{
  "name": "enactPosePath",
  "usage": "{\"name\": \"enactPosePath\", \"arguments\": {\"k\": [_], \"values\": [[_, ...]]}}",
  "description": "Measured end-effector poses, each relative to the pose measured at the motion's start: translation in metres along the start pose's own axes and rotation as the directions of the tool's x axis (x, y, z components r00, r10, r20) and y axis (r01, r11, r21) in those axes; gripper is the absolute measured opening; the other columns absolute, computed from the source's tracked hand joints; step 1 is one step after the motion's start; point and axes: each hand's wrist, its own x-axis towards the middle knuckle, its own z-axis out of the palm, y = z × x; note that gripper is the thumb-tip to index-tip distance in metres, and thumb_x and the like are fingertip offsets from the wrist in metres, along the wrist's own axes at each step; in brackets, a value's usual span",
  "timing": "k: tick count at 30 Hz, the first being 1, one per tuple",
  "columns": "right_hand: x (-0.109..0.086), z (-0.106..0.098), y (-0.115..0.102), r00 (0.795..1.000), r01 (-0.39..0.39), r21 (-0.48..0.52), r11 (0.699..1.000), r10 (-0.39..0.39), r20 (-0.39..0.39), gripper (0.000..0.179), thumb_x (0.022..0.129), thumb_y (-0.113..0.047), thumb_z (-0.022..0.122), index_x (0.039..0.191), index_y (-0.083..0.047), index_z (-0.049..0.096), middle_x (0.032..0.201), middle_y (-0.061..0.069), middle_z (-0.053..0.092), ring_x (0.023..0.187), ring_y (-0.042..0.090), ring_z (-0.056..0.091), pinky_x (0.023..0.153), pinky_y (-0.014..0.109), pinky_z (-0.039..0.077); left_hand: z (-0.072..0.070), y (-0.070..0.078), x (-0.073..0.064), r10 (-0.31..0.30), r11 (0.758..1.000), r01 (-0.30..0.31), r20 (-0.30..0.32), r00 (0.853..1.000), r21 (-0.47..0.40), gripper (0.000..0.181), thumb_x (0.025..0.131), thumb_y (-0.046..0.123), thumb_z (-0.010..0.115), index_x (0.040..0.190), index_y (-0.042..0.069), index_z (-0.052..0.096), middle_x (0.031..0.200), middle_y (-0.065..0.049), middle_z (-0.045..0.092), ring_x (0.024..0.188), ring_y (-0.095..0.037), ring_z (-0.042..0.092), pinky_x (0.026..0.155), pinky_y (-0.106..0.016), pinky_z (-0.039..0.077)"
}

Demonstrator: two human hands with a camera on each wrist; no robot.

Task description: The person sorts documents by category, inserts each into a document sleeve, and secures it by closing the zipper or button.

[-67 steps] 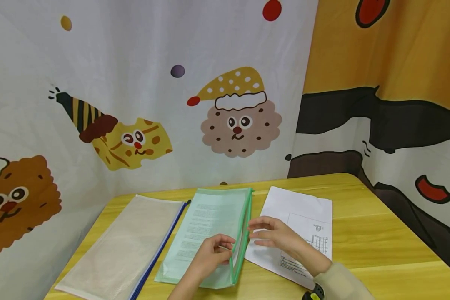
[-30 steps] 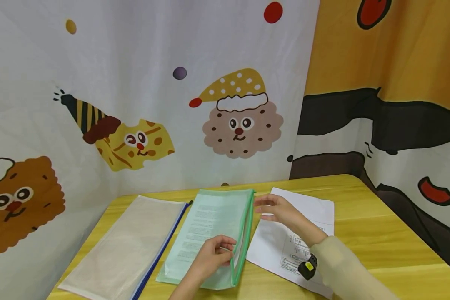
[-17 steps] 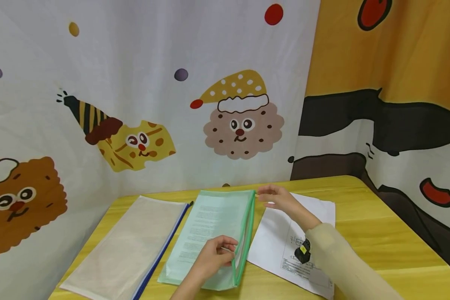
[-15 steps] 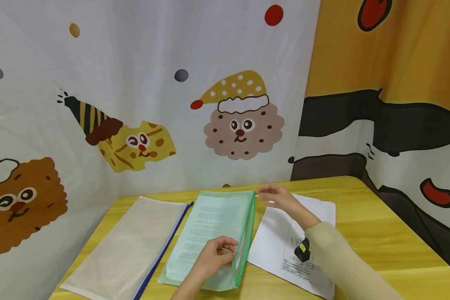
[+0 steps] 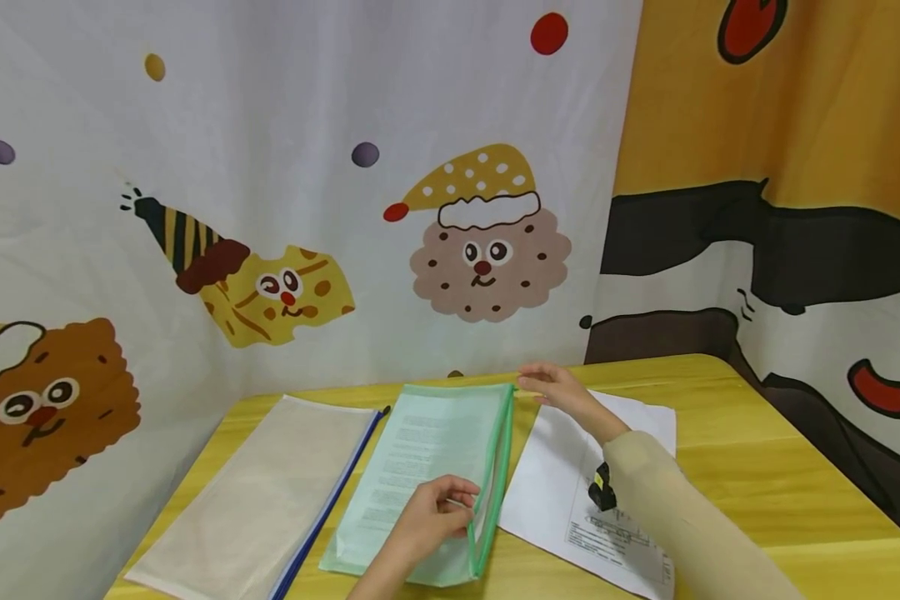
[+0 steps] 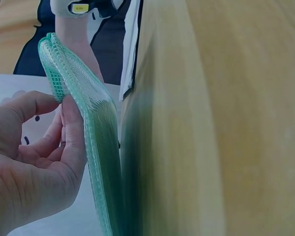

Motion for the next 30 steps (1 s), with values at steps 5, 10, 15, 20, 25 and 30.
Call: {"name": "enactPosePath", "arguments": {"k": [5,10,15,20,25,30], "values": [[0.01,-0.001,0.01,1.0,0.013,-0.017,1.0,-0.013,-0.017,0.051,0.095,-0.03,0.056,0.134,-0.001,0.044,0.138,0.02,0.046,0.127,0.033,0.043,0.106,0.053,0.034,-0.001,0.001,0.0,-0.008,1.0,0.008,0.001,1.0,-0.007,0.024,0.085,0.005,0.062,0.109,0.001,0.063,0.093,-0.008,0.061,0.074,-0.014,0.058,0.064,-0.033,0.054],[0.018,0.004,0.015,0.999,0.004,-0.027,1.0,-0.005,-0.037,0.053,0.095,-0.032,0.055,0.135,0.001,0.044,0.137,0.018,0.046,0.126,0.034,0.043,0.106,0.053,0.033,-0.002,0.001,-0.001,-0.002,1.0,0.002,-0.001,1.0,-0.008,0.023,0.085,0.004,0.062,0.108,0.001,0.063,0.092,-0.007,0.061,0.074,-0.014,0.057,0.064,-0.033,0.054],[0.023,0.008,0.017,0.999,-0.028,-0.027,0.999,0.027,-0.036,0.058,0.096,-0.035,0.053,0.139,0.002,0.039,0.141,0.019,0.04,0.129,0.035,0.039,0.109,0.051,0.03,-0.002,0.002,-0.002,0.007,1.0,-0.007,0.0,1.0,-0.009,0.023,0.084,0.005,0.062,0.107,0.002,0.064,0.091,-0.006,0.06,0.073,-0.014,0.057,0.064,-0.033,0.054],[0.031,0.012,0.022,0.999,-0.026,-0.023,0.999,0.025,-0.02,0.056,0.098,-0.033,0.049,0.139,0.004,0.038,0.143,0.023,0.037,0.13,0.037,0.037,0.11,0.051,0.029,-0.003,0.003,-0.003,0.009,1.0,-0.009,-0.001,1.0,-0.011,0.023,0.084,0.005,0.062,0.107,0.002,0.064,0.091,-0.005,0.061,0.074,-0.014,0.058,0.064,-0.032,0.054],[0.036,0.016,0.025,0.999,-0.039,-0.053,0.998,0.038,-0.019,0.057,0.098,-0.035,0.048,0.138,0.004,0.04,0.143,0.023,0.038,0.13,0.037,0.039,0.109,0.05,0.031,-0.004,0.004,-0.003,0.007,1.0,-0.007,0.007,1.0,-0.008,0.023,0.085,0.006,0.062,0.107,0.003,0.063,0.092,-0.005,0.061,0.075,-0.014,0.058,0.064,-0.031,0.054],[0.038,0.018,0.028,0.998,-0.053,-0.073,0.996,0.051,-0.035,0.055,0.099,-0.033,0.046,0.138,0.006,0.04,0.142,0.024,0.039,0.129,0.037,0.04,0.107,0.049,0.034,-0.004,0.004,-0.004,-0.008,1.0,0.008,0.016,1.0,-0.02,0.023,0.086,0.007,0.061,0.109,0.003,0.063,0.093,-0.006,0.061,0.076,-0.014,0.059,0.064,-0.03,0.054]]}}
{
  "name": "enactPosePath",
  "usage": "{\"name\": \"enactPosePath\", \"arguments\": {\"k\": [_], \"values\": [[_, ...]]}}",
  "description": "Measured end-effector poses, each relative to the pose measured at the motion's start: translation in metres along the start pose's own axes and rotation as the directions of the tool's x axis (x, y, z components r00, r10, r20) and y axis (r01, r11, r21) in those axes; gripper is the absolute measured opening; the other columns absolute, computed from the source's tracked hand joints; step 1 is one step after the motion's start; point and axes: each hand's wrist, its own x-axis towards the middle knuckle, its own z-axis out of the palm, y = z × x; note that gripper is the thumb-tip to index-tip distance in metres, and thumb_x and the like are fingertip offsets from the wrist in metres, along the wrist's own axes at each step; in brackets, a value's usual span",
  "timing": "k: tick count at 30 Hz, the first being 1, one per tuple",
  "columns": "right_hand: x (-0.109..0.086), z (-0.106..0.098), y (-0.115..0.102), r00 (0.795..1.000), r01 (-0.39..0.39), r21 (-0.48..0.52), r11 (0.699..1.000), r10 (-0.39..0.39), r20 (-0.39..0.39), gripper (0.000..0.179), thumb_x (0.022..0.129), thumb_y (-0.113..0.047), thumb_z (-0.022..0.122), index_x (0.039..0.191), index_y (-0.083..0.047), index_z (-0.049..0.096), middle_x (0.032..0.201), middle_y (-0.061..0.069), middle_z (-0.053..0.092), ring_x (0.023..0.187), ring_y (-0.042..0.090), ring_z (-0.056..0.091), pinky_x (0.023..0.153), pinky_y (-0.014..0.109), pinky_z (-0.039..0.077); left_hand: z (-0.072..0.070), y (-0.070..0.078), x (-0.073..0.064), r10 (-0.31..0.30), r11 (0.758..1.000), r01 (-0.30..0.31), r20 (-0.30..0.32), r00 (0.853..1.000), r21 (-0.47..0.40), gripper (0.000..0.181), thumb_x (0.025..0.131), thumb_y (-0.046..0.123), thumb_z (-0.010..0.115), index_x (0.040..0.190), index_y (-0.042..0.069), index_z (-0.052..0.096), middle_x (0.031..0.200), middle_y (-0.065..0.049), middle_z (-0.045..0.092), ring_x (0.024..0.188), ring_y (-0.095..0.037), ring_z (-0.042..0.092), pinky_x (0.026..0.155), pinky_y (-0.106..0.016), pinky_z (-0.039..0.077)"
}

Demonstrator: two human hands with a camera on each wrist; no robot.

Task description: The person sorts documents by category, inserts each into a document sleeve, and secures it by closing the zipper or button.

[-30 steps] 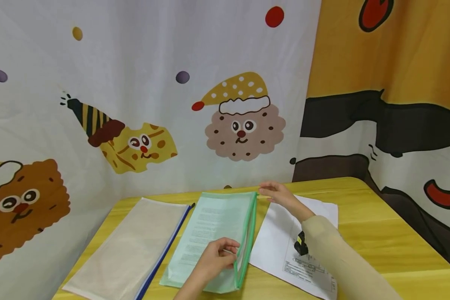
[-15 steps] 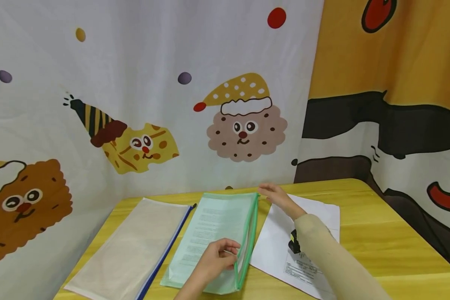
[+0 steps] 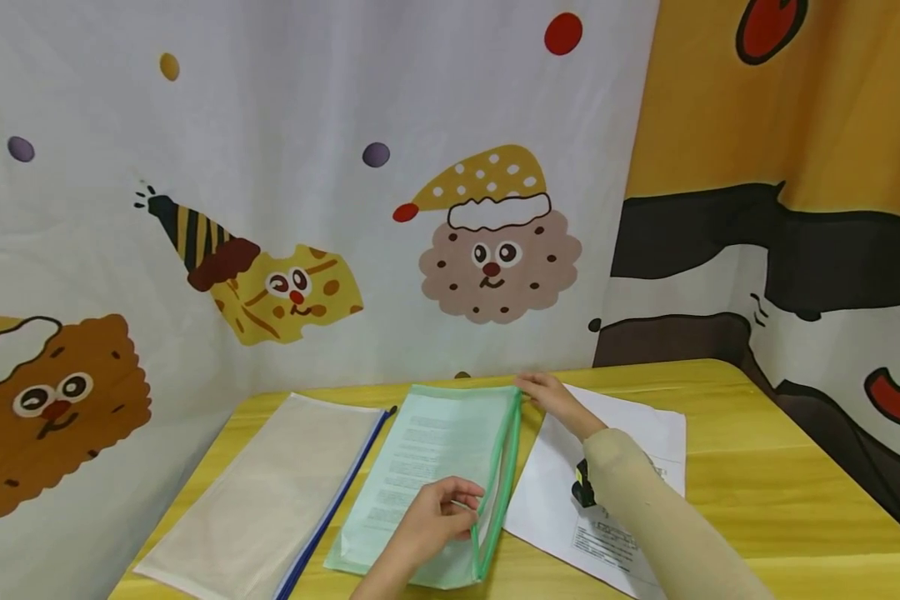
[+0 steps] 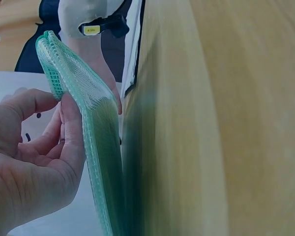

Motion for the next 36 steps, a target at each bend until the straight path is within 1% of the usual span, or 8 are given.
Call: {"name": "enactPosePath", "arguments": {"k": [8,14,17,19,22,25,31,36], "values": [[0.0055,-0.0023,0.0002,0.999,-0.038,0.047,0.998,0.039,-0.017,0.051,0.1,-0.029,0.044,0.137,0.006,0.041,0.137,0.025,0.045,0.125,0.037,0.045,0.105,0.046,0.038,-0.0004,-0.0037,0.0014,0.033,0.999,-0.033,-0.016,0.999,0.005,0.024,0.084,0.002,0.063,0.108,0.001,0.063,0.092,-0.007,0.061,0.075,-0.013,0.059,0.064,-0.03,0.055],[0.0066,-0.0047,-0.0004,0.998,-0.034,0.012,0.999,0.035,-0.045,0.044,0.1,-0.026,0.044,0.132,0.005,0.049,0.12,0.022,0.058,0.108,0.033,0.055,0.094,0.042,0.047,-0.0017,-0.0055,0.0014,0.026,1.0,-0.026,-0.017,1.0,0.004,0.024,0.085,0.002,0.063,0.109,0.001,0.063,0.092,-0.006,0.06,0.075,-0.013,0.059,0.065,-0.032,0.055],[0.007,-0.0051,0.0001,0.997,-0.046,-0.015,0.999,0.045,-0.059,0.045,0.1,-0.027,0.045,0.13,0.005,0.051,0.118,0.022,0.059,0.102,0.029,0.06,0.09,0.04,0.05,-0.0017,-0.0046,0.0005,0.019,1.0,-0.019,-0.013,1.0,0.003,0.024,0.085,0.002,0.062,0.109,0.001,0.063,0.092,-0.006,0.06,0.075,-0.014,0.059,0.065,-0.033,0.055],[0.0077,-0.0051,0.0007,0.995,-0.065,0.004,0.998,0.065,-0.07,0.045,0.1,-0.027,0.046,0.13,0.006,0.051,0.119,0.022,0.058,0.097,0.026,0.062,0.088,0.04,0.051,-0.0016,-0.0036,-0.0004,0.018,1.0,-0.018,-0.01,1.0,0.006,0.024,0.085,0.003,0.062,0.109,0.001,0.063,0.093,-0.007,0.06,0.075,-0.014,0.059,0.065,-0.032,0.055],[0.0085,-0.0059,0.0015,0.995,-0.076,0.046,0.996,0.079,-0.056,0.046,0.1,-0.025,0.045,0.131,0.009,0.048,0.12,0.025,0.056,0.089,0.022,0.062,0.087,0.039,0.052,-0.0016,-0.0027,-0.0014,0.012,1.0,-0.012,-0.007,1.0,0.003,0.024,0.085,0.003,0.062,0.109,0.0,0.063,0.093,-0.007,0.06,0.075,-0.014,0.059,0.065,-0.032,0.055],[0.0089,-0.0071,0.0016,0.992,-0.115,0.097,0.989,0.12,-0.044,0.047,0.1,-0.024,0.046,0.133,0.008,0.045,0.12,0.023,0.053,0.089,0.02,0.059,0.086,0.037,0.052,-0.0016,-0.0026,-0.0019,0.007,1.0,-0.007,-0.002,1.0,0.004,0.024,0.085,0.003,0.062,0.109,0.001,0.063,0.094,-0.007,0.06,0.076,-0.014,0.059,0.065,-0.031,0.055],[0.0065,-0.0091,-0.0018,0.984,-0.177,0.149,0.973,0.179,0.0,0.053,0.099,-0.027,0.048,0.14,0.005,0.036,0.133,0.024,0.044,0.106,0.027,0.055,0.089,0.037,0.052,-0.0023,-0.0043,-0.0026,-0.008,1.0,0.008,0.011,1.0,0.023,0.022,0.086,0.003,0.062,0.108,0.001,0.063,0.095,-0.008,0.06,0.078,-0.015,0.06,0.066,-0.033,0.055],[0.0046,-0.0082,-0.0067,0.98,-0.2,0.16,0.967,0.2,0.022,0.049,0.098,-0.026,0.049,0.136,0.004,0.043,0.119,0.017,0.054,0.093,0.02,0.06,0.082,0.031,0.054,-0.0025,-0.0071,-0.0026,-0.03,0.998,0.029,0.018,0.999,0.059,0.02,0.086,0.001,0.062,0.106,0.002,0.064,0.093,-0.007,0.061,0.077,-0.014,0.059,0.064,-0.032,0.055]]}}
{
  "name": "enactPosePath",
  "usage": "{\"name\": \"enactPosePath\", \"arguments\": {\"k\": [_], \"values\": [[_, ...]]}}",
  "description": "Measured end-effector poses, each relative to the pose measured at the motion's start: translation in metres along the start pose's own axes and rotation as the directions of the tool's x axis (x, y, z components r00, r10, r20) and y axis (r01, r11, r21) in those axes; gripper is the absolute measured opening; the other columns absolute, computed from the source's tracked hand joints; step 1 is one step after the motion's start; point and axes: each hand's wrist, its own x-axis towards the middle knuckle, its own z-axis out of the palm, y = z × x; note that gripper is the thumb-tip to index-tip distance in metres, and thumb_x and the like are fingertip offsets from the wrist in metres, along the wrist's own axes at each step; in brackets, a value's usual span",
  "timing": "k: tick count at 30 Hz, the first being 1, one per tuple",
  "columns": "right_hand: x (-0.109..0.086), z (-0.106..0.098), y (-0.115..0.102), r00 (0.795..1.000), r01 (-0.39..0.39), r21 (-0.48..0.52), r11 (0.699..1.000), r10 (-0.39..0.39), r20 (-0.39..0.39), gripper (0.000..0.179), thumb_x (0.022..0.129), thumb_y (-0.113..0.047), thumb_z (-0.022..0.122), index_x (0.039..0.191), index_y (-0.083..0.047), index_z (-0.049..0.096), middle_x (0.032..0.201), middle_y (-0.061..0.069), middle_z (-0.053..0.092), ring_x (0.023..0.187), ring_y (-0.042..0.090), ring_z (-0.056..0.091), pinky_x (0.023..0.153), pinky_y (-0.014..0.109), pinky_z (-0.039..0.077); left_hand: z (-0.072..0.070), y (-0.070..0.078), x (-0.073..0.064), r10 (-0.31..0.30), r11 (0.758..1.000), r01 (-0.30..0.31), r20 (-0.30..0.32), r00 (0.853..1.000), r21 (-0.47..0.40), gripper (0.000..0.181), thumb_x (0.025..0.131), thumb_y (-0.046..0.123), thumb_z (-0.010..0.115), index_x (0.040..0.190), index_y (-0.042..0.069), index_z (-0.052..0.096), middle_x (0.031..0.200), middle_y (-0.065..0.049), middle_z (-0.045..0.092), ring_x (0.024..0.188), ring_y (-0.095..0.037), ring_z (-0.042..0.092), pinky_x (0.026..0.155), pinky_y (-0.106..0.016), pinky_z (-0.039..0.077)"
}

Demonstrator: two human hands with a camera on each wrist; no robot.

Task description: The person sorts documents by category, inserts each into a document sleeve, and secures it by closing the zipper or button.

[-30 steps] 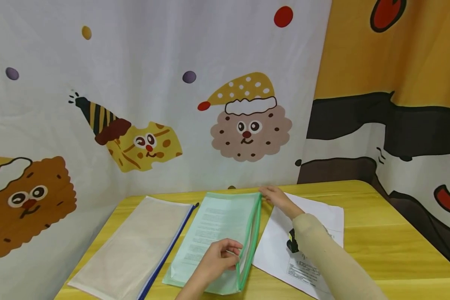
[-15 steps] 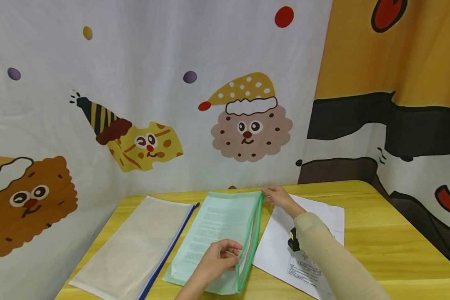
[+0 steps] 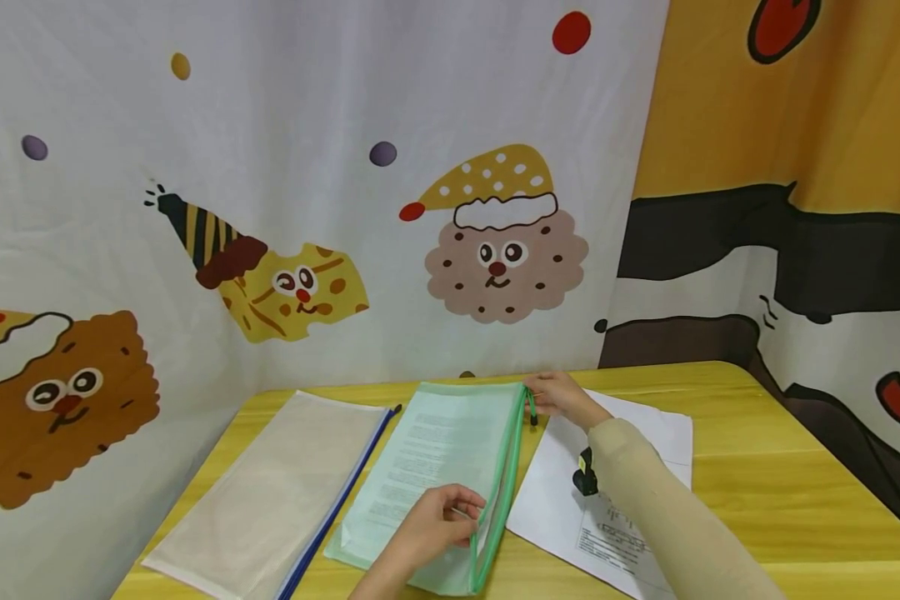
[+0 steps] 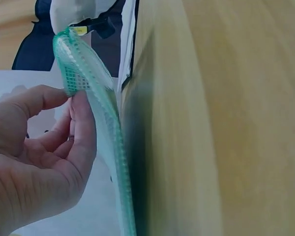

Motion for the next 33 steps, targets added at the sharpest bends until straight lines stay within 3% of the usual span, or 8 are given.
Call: {"name": "enactPosePath", "arguments": {"k": [7,12,18,26,30,33], "values": [[-0.003,0.001,-0.006,1.0,-0.023,0.024,0.999,0.023,-0.01,0.046,0.097,-0.022,0.052,0.133,0.005,0.046,0.105,0.011,0.059,0.082,0.016,0.064,0.078,0.029,0.055,0.004,0.002,0.001,-0.005,0.999,0.004,0.022,1.0,0.046,0.023,0.08,-0.001,0.062,0.103,-0.001,0.064,0.087,-0.006,0.06,0.071,-0.014,0.057,0.062,-0.033,0.056],[-0.005,0.001,-0.01,0.999,-0.029,0.026,0.999,0.03,-0.017,0.045,0.097,-0.02,0.053,0.132,0.007,0.047,0.099,0.009,0.06,0.079,0.016,0.064,0.078,0.031,0.056,0.007,0.007,0.01,-0.02,0.998,0.017,0.043,0.999,0.06,0.02,0.083,0.003,0.063,0.103,0.0,0.065,0.087,-0.006,0.062,0.074,-0.014,0.058,0.065,-0.033,0.056],[-0.005,0.0,-0.007,1.0,-0.02,0.045,0.999,0.021,-0.009,0.043,0.094,-0.016,0.057,0.129,0.008,0.048,0.095,0.008,0.061,0.078,0.015,0.065,0.081,0.033,0.055,0.008,0.02,0.03,-0.001,1.0,0.001,0.041,0.999,-0.005,0.025,0.089,0.013,0.063,0.107,-0.004,0.063,0.092,-0.01,0.066,0.082,-0.018,0.064,0.074,-0.038,0.056],[-0.007,0.001,0.0,0.998,0.053,0.064,0.997,-0.051,-0.021,0.041,0.091,-0.008,0.061,0.126,0.01,0.051,0.091,0.006,0.062,0.077,0.015,0.065,0.083,0.036,0.055,0.019,0.025,0.066,0.046,0.995,-0.046,0.006,0.999,-0.085,0.028,0.09,0.01,0.061,0.111,-0.008,0.062,0.106,-0.021,0.066,0.095,-0.027,0.066,0.08,-0.037,0.055],[-0.008,0.002,0.002,0.995,0.096,0.074,0.993,-0.094,-0.031,0.041,0.091,-0.006,0.059,0.127,0.01,0.05,0.091,0.007,0.063,0.077,0.014,0.064,0.081,0.036,0.055,0.028,0.027,0.081,0.024,0.992,-0.027,-0.021,0.999,-0.127,0.03,0.09,0.01,0.061,0.114,-0.008,0.061,0.112,-0.022,0.064,0.103,-0.031,0.063,0.085,-0.038,0.054],[-0.009,0.004,0.001,0.995,0.091,0.069,0.993,-0.087,-0.053,0.041,0.091,-0.006,0.06,0.128,0.007,0.052,0.092,0.006,0.064,0.077,0.013,0.064,0.079,0.034,0.055,0.035,0.027,0.089,-0.008,0.982,0.007,-0.004,1.0,-0.187,0.035,0.092,0.008,0.057,0.122,-0.009,0.056,0.122,-0.023,0.058,0.113,-0.033,0.057,0.092,-0.039,0.05]]}}
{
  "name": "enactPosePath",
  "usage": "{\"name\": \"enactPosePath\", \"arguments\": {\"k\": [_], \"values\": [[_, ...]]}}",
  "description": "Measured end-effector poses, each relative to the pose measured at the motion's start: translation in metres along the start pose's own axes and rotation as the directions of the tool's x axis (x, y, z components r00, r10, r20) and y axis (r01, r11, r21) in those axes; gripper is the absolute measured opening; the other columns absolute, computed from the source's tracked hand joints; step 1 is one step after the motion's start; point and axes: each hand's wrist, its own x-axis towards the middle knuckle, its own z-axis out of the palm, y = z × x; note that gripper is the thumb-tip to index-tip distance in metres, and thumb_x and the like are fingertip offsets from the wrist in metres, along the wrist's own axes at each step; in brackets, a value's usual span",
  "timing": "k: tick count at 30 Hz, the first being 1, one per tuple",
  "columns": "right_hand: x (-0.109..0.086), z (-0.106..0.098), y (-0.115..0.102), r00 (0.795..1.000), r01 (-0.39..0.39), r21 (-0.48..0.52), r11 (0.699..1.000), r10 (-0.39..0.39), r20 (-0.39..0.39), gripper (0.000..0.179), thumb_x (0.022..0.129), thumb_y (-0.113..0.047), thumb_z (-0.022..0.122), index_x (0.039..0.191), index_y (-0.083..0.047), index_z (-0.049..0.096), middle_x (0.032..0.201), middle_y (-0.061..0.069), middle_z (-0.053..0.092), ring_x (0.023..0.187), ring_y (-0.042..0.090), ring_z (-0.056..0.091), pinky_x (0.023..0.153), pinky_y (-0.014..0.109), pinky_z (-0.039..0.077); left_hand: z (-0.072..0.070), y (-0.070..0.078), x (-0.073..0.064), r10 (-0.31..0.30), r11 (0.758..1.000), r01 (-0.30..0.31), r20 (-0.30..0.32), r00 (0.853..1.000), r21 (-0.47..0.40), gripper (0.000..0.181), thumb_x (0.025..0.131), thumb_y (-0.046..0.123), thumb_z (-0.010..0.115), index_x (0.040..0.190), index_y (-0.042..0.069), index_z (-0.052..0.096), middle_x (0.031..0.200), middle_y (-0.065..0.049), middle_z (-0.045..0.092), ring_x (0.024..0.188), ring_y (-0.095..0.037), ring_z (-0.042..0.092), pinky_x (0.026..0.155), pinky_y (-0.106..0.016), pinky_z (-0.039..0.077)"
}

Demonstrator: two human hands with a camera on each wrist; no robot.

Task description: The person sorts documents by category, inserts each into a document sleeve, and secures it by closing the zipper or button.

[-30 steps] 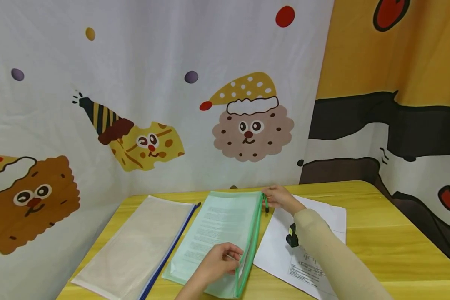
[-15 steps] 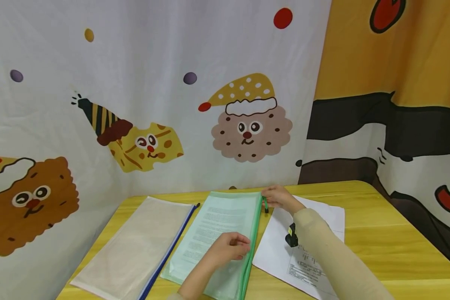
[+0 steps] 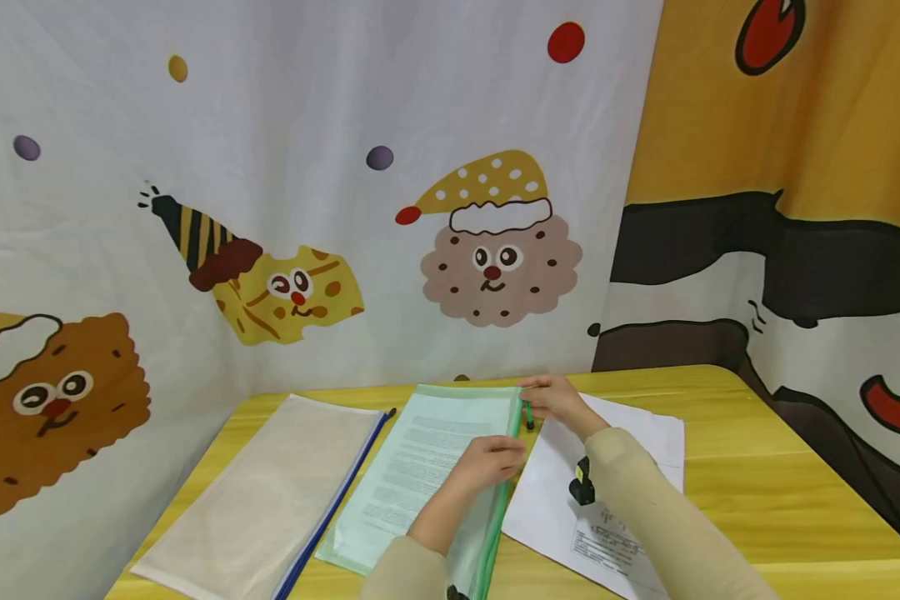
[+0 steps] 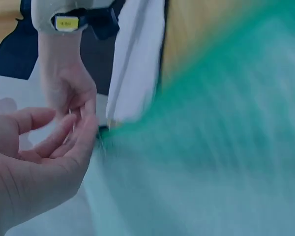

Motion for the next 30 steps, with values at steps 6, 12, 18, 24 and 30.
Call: {"name": "enactPosePath", "arguments": {"k": [6,12,18,24,30], "values": [[-0.001,0.003,0.0,1.0,-0.008,-0.023,1.0,0.007,-0.019,0.041,0.09,-0.006,0.061,0.128,0.006,0.052,0.093,0.007,0.064,0.075,0.012,0.063,0.079,0.033,0.056,0.018,-0.005,0.012,-0.075,0.97,0.089,0.066,0.995,-0.227,0.056,0.096,0.002,0.045,0.143,-0.014,0.019,0.149,-0.032,0.019,0.138,-0.043,0.02,0.108,-0.047,0.033],[-0.001,0.005,0.001,0.999,-0.018,-0.013,1.0,0.017,-0.045,0.041,0.087,-0.002,0.062,0.126,0.008,0.053,0.083,0.004,0.062,0.068,0.011,0.059,0.071,0.03,0.056,0.046,-0.01,0.024,-0.063,0.877,0.015,-0.084,0.994,-0.48,0.062,0.093,0.001,0.046,0.14,-0.02,0.01,0.146,-0.037,0.013,0.136,-0.04,0.021,0.11,-0.05,0.029],[0.0,0.01,0.002,0.999,0.005,0.027,1.0,-0.004,-0.045,0.041,0.086,0.001,0.063,0.125,0.01,0.053,0.087,0.006,0.063,0.069,0.012,0.061,0.072,0.031,0.056,0.076,-0.011,0.038,-0.016,0.746,-0.2,-0.317,0.948,-0.635,0.072,0.084,-0.008,0.048,0.144,-0.012,0.009,0.149,-0.03,0.01,0.125,-0.031,0.026,0.099,-0.038,0.035],[-0.001,0.014,0.001,0.999,0.019,-0.009,1.0,-0.019,-0.036,0.04,0.086,0.0,0.063,0.124,0.009,0.054,0.092,0.008,0.063,0.07,0.013,0.063,0.071,0.032,0.056,0.087,-0.013,0.043,0.012,0.612,-0.343,-0.425,0.905,-0.712,0.075,0.085,-0.012,0.042,0.143,-0.014,-0.005,0.15,-0.032,-0.008,0.137,-0.039,0.008,0.107,-0.045,0.026],[-0.002,0.013,0.001,0.999,-0.025,0.009,1.0,0.025,-0.048,0.038,0.087,-0.001,0.062,0.124,0.006,0.056,0.085,0.007,0.063,0.066,0.012,0.062,0.066,0.026,0.056,0.086,-0.013,0.045,-0.01,0.61,-0.353,-0.453,0.892,-0.709,0.063,0.093,-0.007,0.038,0.138,-0.022,-0.003,0.147,-0.038,0.0,0.139,-0.043,0.009,0.113,-0.051,0.021]]}}
